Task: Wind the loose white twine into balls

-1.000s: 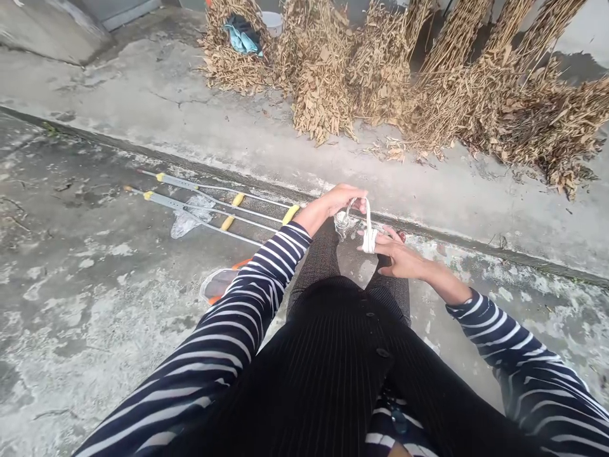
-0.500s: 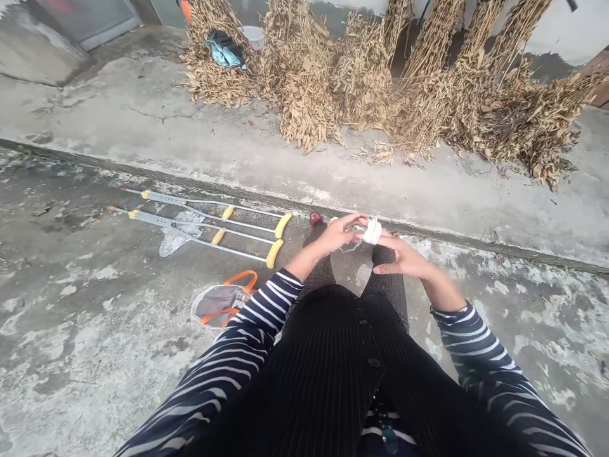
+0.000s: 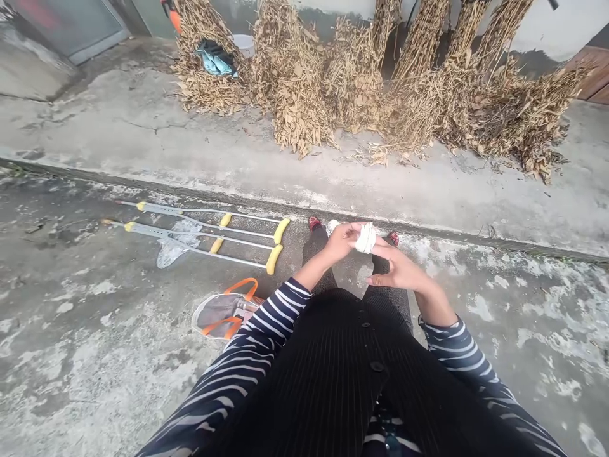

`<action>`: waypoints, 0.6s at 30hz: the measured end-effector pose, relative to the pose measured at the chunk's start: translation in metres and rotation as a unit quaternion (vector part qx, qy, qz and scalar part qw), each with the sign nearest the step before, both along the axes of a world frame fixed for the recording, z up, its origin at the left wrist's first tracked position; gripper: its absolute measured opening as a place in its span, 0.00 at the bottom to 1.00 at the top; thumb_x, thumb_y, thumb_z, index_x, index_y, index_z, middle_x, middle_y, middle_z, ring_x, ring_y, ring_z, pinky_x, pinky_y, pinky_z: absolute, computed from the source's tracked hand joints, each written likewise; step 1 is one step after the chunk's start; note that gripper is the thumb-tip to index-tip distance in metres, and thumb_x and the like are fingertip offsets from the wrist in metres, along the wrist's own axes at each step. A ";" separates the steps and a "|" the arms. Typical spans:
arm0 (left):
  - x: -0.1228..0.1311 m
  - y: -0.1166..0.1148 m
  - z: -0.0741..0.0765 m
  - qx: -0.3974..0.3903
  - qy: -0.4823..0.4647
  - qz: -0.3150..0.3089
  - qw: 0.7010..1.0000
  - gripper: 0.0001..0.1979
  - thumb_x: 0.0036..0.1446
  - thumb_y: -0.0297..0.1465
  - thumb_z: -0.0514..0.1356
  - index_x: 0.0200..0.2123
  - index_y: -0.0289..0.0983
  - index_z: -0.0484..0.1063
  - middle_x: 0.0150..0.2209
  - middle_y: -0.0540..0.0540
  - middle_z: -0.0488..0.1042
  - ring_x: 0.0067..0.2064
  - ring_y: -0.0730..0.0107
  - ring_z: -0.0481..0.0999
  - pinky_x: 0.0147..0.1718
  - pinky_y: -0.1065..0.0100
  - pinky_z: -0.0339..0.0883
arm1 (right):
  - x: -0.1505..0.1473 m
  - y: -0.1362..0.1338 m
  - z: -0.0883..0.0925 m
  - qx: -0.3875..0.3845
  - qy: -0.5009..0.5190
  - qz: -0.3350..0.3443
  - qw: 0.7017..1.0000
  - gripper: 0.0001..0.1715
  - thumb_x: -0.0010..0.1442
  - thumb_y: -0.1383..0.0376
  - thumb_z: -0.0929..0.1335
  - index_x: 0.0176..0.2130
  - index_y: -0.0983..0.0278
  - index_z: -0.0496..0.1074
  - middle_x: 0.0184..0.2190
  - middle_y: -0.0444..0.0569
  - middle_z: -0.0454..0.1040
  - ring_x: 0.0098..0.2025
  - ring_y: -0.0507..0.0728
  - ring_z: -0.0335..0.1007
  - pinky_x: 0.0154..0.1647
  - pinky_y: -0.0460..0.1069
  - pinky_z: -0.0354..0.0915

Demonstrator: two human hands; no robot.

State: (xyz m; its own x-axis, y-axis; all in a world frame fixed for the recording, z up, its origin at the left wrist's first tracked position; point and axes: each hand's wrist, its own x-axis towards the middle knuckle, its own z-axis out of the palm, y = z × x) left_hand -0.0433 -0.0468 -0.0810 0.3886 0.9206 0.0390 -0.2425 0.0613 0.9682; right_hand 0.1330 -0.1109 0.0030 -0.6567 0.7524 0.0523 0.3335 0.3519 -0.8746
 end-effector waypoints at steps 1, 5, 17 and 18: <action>-0.001 0.000 0.001 -0.014 0.000 0.006 1.000 0.16 0.46 0.39 0.73 0.35 0.33 0.82 0.38 0.40 0.83 0.45 0.58 0.81 0.52 0.58 0.71 | -0.001 0.000 0.001 0.002 -0.001 0.000 1.000 0.44 0.60 0.61 0.76 0.70 0.47 0.62 0.75 0.47 0.52 0.76 0.67 0.47 0.75 0.68 0.44; -0.008 0.006 0.000 -0.067 -0.005 0.021 0.997 0.16 0.46 0.39 0.72 0.32 0.31 0.82 0.34 0.42 0.83 0.39 0.64 0.81 0.44 0.64 0.73 | -0.003 -0.001 0.004 0.020 -0.006 0.006 1.000 0.46 0.60 0.62 0.75 0.71 0.47 0.59 0.75 0.48 0.53 0.76 0.68 0.48 0.75 0.69 0.46; -0.013 0.000 -0.011 -0.119 -0.004 -0.037 0.992 0.27 0.44 0.46 0.74 0.39 0.30 0.81 0.39 0.37 0.81 0.43 0.60 0.81 0.27 0.69 0.78 | 0.002 0.017 0.017 0.212 -0.184 -0.064 0.958 0.55 0.56 0.72 0.69 0.75 0.53 0.49 0.78 0.51 0.39 0.78 0.67 0.40 0.76 0.71 0.30; -0.011 0.001 -0.012 -0.122 -0.004 -0.032 0.992 0.28 0.44 0.46 0.74 0.40 0.30 0.81 0.40 0.37 0.81 0.44 0.59 0.81 0.27 0.69 0.78 | 0.003 0.020 0.015 0.236 -0.199 -0.074 0.948 0.55 0.55 0.73 0.69 0.75 0.53 0.48 0.78 0.52 0.39 0.78 0.67 0.40 0.75 0.72 0.27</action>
State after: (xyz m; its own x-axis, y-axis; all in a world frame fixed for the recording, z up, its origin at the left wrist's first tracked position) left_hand -0.0548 -0.0462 -0.0932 0.4479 0.8763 -0.1776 -0.2382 0.3084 0.9209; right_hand 0.1358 -0.0913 0.0181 -0.5847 0.7919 0.1760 0.6806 0.5969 -0.4249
